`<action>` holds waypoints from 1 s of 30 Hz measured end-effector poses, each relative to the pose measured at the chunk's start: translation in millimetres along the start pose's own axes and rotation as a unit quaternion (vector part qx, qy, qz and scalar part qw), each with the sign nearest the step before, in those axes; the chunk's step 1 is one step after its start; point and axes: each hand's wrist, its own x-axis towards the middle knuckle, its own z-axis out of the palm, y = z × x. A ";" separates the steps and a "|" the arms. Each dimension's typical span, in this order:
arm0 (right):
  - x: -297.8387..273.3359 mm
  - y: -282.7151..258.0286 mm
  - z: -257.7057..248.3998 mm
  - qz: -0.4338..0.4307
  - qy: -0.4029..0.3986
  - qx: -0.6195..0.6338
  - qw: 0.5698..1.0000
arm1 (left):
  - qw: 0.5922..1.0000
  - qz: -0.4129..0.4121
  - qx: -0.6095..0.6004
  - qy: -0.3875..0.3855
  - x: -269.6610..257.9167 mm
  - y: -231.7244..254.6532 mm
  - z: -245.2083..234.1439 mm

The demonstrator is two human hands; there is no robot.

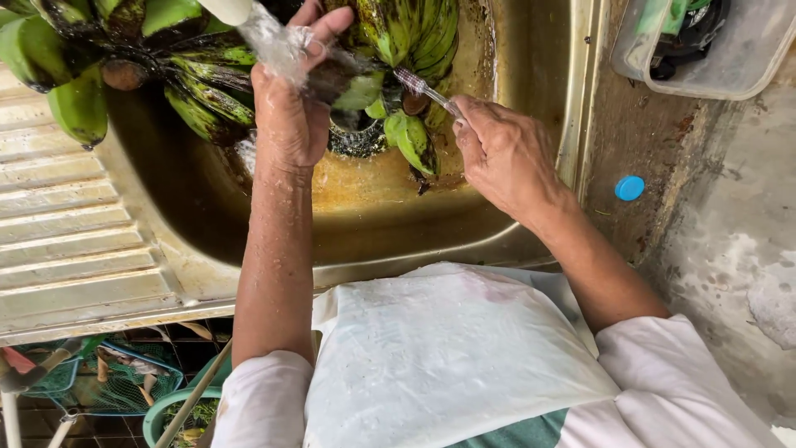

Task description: Washing bunches of green bananas in an outdoor sink.

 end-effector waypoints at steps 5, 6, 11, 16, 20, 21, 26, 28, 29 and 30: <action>8.0 -22.4 -28.2 0.046 -0.090 -0.077 0.992 | 0.995 -0.082 -0.061 -0.023 -4.6 3.2 0.7; 11.5 -22.7 -26.5 -0.006 -0.077 -0.072 0.994 | 0.995 -0.068 -0.062 -0.044 -3.6 -0.8 -3.7; 36.7 -14.0 19.3 -0.047 -0.141 -0.258 0.955 | 0.997 0.001 0.054 -0.056 8.5 4.5 -10.6; 42.3 -39.1 5.7 -0.005 -0.222 -0.302 0.927 | 0.989 -0.087 0.122 -0.007 31.4 35.4 -17.5; 38.3 -36.0 -9.2 -0.067 -0.148 -0.334 0.928 | 0.977 -0.113 0.173 -0.045 59.5 21.6 6.6; 37.4 -38.5 -12.6 -0.085 -0.133 -0.320 0.934 | 0.971 -0.125 0.193 -0.063 64.5 22.9 11.7; 35.7 -56.1 -38.5 -0.094 -0.144 -0.374 0.911 | 0.930 -0.064 0.352 -0.079 36.0 22.0 20.8; 48.1 -59.5 -53.0 -0.089 -0.162 -0.330 0.926 | 0.942 -0.002 0.335 -0.013 30.3 27.8 16.0; 44.6 -53.1 -54.2 -0.092 -0.158 -0.332 0.926 | 0.942 0.002 0.335 -0.012 27.8 23.5 18.3; 41.2 -46.2 -53.9 -0.108 -0.136 -0.295 0.939 | 0.951 -0.015 0.307 0.036 25.5 18.1 19.3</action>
